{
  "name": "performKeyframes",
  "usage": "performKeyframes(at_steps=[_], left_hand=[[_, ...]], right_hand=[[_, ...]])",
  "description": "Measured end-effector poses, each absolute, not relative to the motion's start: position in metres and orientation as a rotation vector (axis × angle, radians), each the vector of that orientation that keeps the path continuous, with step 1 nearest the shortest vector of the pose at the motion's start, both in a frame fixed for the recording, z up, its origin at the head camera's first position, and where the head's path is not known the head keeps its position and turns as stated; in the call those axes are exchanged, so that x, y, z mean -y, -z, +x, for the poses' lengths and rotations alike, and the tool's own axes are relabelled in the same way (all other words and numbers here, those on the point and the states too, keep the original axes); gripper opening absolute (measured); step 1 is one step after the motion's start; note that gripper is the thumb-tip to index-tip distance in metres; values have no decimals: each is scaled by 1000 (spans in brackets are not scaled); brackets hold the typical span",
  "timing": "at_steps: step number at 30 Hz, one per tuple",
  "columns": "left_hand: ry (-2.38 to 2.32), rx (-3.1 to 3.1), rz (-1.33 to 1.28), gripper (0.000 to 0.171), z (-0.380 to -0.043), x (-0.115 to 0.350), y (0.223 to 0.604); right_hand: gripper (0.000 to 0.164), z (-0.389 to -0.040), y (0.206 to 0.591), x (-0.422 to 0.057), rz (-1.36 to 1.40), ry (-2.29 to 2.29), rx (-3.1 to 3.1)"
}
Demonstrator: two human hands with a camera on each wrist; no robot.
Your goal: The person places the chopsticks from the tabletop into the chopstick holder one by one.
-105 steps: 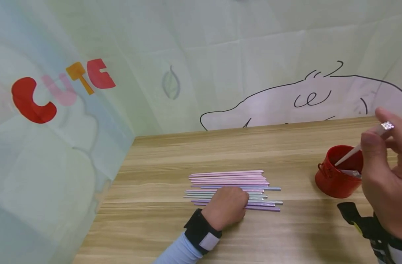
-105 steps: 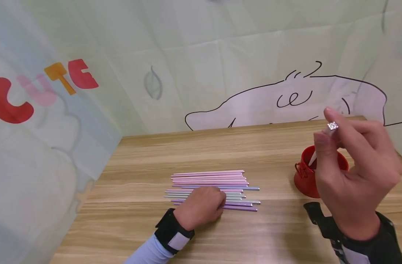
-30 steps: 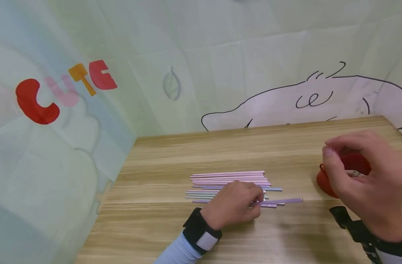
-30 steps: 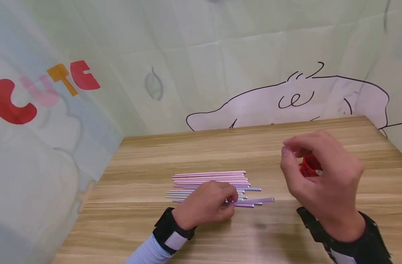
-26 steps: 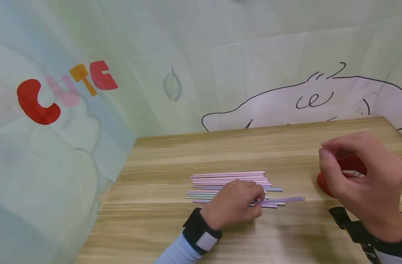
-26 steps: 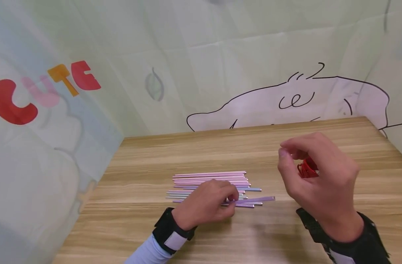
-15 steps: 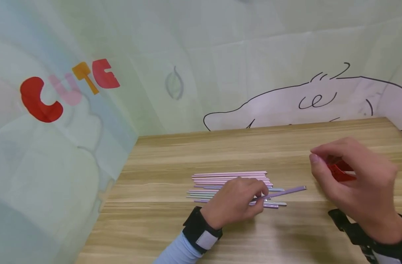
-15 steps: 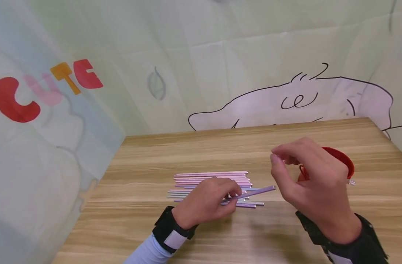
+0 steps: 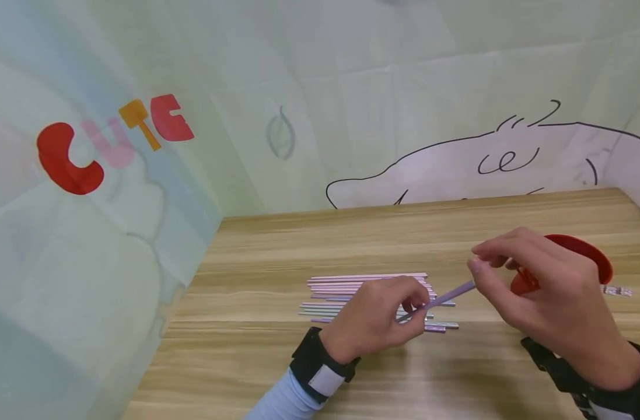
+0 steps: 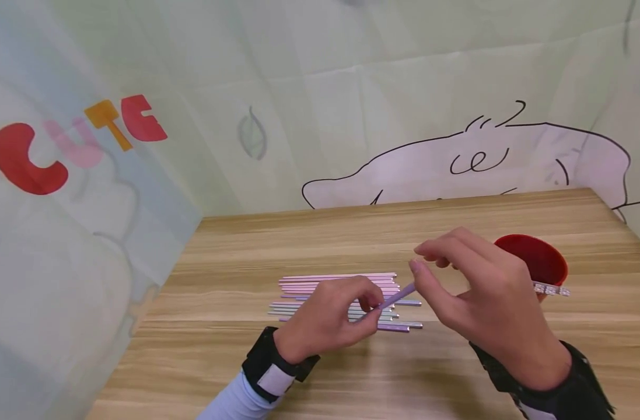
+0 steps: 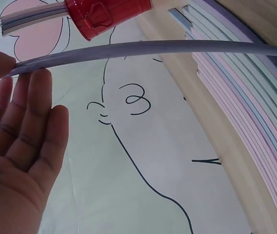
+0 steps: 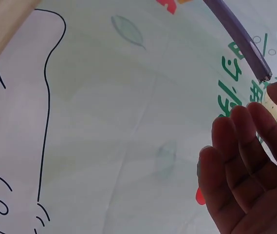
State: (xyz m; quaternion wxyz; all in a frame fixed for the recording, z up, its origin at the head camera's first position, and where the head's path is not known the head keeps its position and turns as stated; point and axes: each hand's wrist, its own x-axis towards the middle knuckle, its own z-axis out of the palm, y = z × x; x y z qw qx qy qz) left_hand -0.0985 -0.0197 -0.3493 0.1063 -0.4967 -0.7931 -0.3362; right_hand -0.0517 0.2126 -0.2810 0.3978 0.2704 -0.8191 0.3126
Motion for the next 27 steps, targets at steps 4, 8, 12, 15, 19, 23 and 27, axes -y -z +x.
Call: performKeyframes(at_steps=[4, 8, 12, 15, 19, 23, 27], left_hand=[[1040, 2300, -1464, 18, -99, 19, 349], [1016, 2280, -1462, 17, -99, 20, 347], [1028, 2260, -1453, 16, -99, 21, 347], [1057, 2241, -1452, 17, -99, 20, 348], [1045, 2231, -1458, 17, -98, 19, 348], [997, 2230, -1458, 16, -98, 18, 348], [943, 2222, -1448, 13, -99, 17, 349]], right_hand=[[47, -52, 283, -212, 743, -833, 2073], [42, -52, 284, -212, 811, -870, 2090], [36, -52, 286, -213, 873, -907, 2136], [31, -53, 286, -212, 923, -927, 2159], [28, -52, 287, -212, 961, -956, 2172], [27, -51, 287, -213, 972, -986, 2163], [32, -50, 284, -214, 967, -984, 2142]])
